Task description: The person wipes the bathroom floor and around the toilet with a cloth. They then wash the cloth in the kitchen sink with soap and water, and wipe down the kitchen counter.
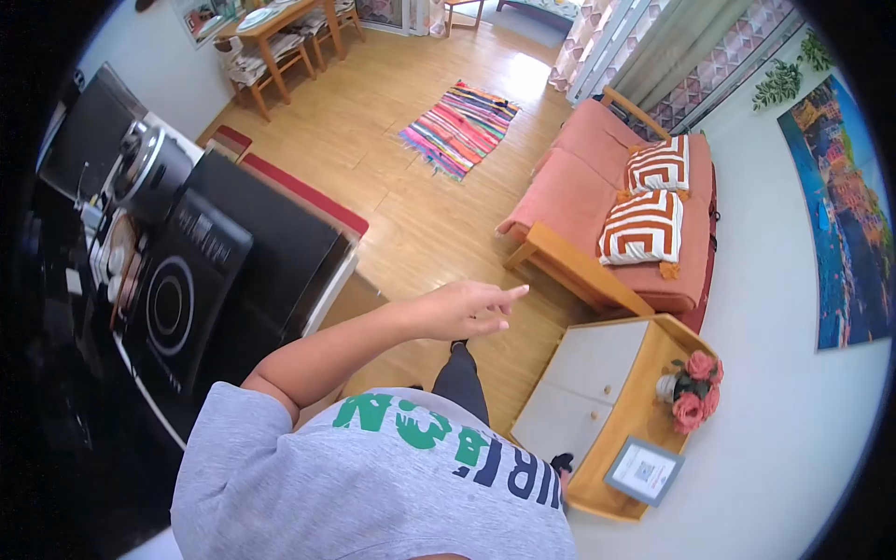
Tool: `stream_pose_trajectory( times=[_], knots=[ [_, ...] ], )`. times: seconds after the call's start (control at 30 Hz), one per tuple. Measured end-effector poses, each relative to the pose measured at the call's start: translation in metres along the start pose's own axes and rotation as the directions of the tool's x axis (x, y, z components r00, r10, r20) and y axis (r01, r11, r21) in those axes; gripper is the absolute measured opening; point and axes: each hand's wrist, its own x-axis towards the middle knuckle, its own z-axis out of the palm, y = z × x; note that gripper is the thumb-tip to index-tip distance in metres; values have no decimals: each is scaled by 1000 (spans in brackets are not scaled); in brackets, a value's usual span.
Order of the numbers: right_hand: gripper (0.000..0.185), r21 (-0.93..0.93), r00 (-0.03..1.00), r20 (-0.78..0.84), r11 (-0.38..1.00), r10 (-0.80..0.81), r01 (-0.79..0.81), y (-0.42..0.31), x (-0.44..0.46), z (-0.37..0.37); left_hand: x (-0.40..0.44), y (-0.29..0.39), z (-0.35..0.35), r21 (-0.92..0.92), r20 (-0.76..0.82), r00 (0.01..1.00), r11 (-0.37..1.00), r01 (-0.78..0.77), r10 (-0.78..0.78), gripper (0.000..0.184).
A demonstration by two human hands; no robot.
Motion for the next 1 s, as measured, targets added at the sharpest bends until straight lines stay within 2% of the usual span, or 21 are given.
stream_pose_trajectory(
  times=[0.07,0.13,0.2,0.33,0.4,0.43,0.5,0.53,0.6,0.67,0.7,0.73,0.8,0.87,0.9,0.97,1.0],
  knots=[
    [27,26,999,-37,1000,12,-11,-18,30,39,33,-18,-24,79,80,997,997,14,-20,57],
    [28,21,999,-43,1000,21,-20,-46,66,94,54,-53,-49,138,71,995,989,60,-71,56],
    [30,-26,1000,4,1000,10,-10,-81,102,164,60,-80,-83,-100,-6,963,958,267,-269,58],
    [34,-156,977,206,984,-50,84,-179,162,347,48,-131,-165,-106,-226,877,906,410,-423,57],
    [38,-132,932,358,986,-53,106,-240,180,455,33,-154,-205,-132,-416,752,852,506,-511,56],
    [38,-131,888,454,981,-70,144,-263,208,500,24,-164,-224,-144,-457,725,847,512,-515,56],
    [39,-183,816,578,974,-5,136,-303,224,595,6,-186,-257,-356,-537,524,741,569,-661,54],
    [41,-214,757,651,970,53,115,-313,228,634,-4,-199,-269,-368,-558,500,738,566,-662,54],
    [41,-273,696,711,952,104,136,-322,225,707,-12,-228,-298,-457,-633,370,713,531,-681,52],
    [39,-296,730,679,938,77,177,-310,207,762,-8,-253,-343,-451,-670,327,716,534,-666,52],
    [38,-303,821,567,944,69,130,-304,217,786,0,-262,-355,-443,-676,317,711,546,-665,52],
    [38,-313,837,541,944,84,107,-297,226,811,9,-273,-376,-449,-696,286,710,543,-659,52],
    [38,-338,843,526,937,113,85,-296,229,855,30,-293,-420,-366,-700,393,772,520,-597,52],
    [38,-340,844,523,938,122,74,-295,234,905,52,-310,-467,-320,-702,446,805,500,-556,52],
    [38,-339,845,519,938,129,65,-293,236,930,61,-319,-490,-316,-717,425,800,510,-553,52],
    [38,-345,849,508,938,144,47,-289,245,984,74,-341,-536,-278,-641,524,807,522,-560,52],
    [39,-344,851,503,938,151,37,-286,247,1014,76,-354,-559,-281,-660,498,799,532,-563,52]
  ],
)
